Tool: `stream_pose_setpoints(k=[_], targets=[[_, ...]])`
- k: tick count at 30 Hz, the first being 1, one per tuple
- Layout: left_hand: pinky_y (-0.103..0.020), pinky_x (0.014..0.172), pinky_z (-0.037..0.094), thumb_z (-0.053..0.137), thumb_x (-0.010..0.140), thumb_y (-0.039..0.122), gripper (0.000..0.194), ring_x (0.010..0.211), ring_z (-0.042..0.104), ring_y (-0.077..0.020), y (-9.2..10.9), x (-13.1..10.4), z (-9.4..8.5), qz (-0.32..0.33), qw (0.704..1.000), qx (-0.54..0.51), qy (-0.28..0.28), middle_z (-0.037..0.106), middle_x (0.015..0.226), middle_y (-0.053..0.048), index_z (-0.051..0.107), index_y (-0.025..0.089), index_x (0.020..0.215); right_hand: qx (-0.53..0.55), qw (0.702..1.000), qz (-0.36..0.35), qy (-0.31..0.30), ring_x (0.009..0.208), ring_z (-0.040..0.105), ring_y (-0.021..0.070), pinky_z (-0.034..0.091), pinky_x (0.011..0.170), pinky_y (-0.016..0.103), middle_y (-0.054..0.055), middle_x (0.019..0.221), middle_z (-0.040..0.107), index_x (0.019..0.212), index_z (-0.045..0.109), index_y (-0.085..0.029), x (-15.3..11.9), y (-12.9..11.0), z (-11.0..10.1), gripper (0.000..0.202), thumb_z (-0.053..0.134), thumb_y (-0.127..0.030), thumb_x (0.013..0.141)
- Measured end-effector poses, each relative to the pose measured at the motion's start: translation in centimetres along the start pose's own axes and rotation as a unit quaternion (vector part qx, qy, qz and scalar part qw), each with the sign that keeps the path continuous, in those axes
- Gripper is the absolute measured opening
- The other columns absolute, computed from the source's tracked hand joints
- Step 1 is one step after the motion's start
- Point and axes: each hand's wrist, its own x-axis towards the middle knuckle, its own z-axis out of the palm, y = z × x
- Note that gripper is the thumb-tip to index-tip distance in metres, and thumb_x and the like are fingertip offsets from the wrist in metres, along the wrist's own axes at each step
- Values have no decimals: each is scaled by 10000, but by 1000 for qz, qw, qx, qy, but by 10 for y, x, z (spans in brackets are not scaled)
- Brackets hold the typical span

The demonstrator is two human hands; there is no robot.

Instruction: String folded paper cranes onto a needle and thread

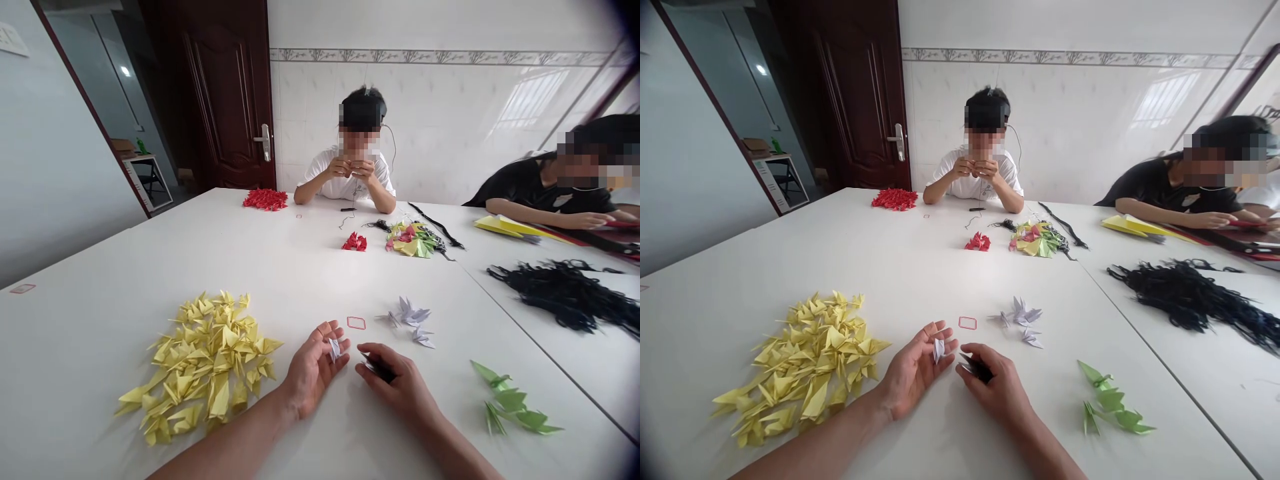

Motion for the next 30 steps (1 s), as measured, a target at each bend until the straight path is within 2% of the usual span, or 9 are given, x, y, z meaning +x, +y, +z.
stream_pose_setpoints(k=[2,4,9,11,15,19,25,30], targets=[[-285,890,464,555,695,37,390,1078,545,-186,-2,0,0,-9,999,30,-6,517,1187,-62,583,198,1050,3,1000,-15,-19,698,616,158,500,639,259,34,794,679,977,614,-179,-1,-3,2,222,556,-275,785],[-272,872,464,568,692,35,390,1021,558,-164,-3,0,1,-9,998,66,-20,528,1183,-56,593,203,1043,8,999,-25,-35,704,620,157,500,640,256,39,820,682,1003,609,-179,-2,-3,4,242,562,-265,782],[-285,889,433,653,732,172,255,958,567,-159,-6,-2,2,24,985,134,-103,610,1042,-60,625,172,985,15,999,-21,-27,781,638,178,503,686,276,57,896,694,978,620,-181,-1,2,7,211,538,-245,794],[-270,849,441,681,719,199,223,905,582,-154,-6,-3,2,32,981,149,-117,633,959,-52,634,162,934,19,999,-19,-24,797,643,185,506,701,285,63,909,698,968,622,-179,-1,3,6,207,534,-234,790],[-229,734,465,732,664,179,233,751,602,-114,-4,-2,3,29,992,107,-61,631,859,-9,626,173,871,43,999,-19,-17,790,644,186,513,709,291,60,911,704,970,614,-189,0,-5,1,204,535,-279,804],[-223,776,490,747,641,127,229,746,618,-99,-2,0,2,20,999,35,-13,621,832,2,620,168,827,56,997,-41,-45,857,634,191,506,746,294,70,1003,688,1055,601,-191,-1,-10,-4,268,516,-326,838],[-192,766,512,736,684,175,145,887,632,-141,0,0,3,11,1000,13,-12,612,822,-2,622,159,772,47,997,-47,-49,785,629,188,500,692,288,70,918,694,1037,609,-176,-1,-10,-7,266,484,-327,857],[-205,747,515,722,711,243,136,895,620,-149,0,0,3,10,1000,25,-17,622,881,-24,645,146,769,43,996,-52,-50,764,611,176,483,683,278,57,883,683,1019,602,-178,-1,-10,-6,244,471,-313,865]])
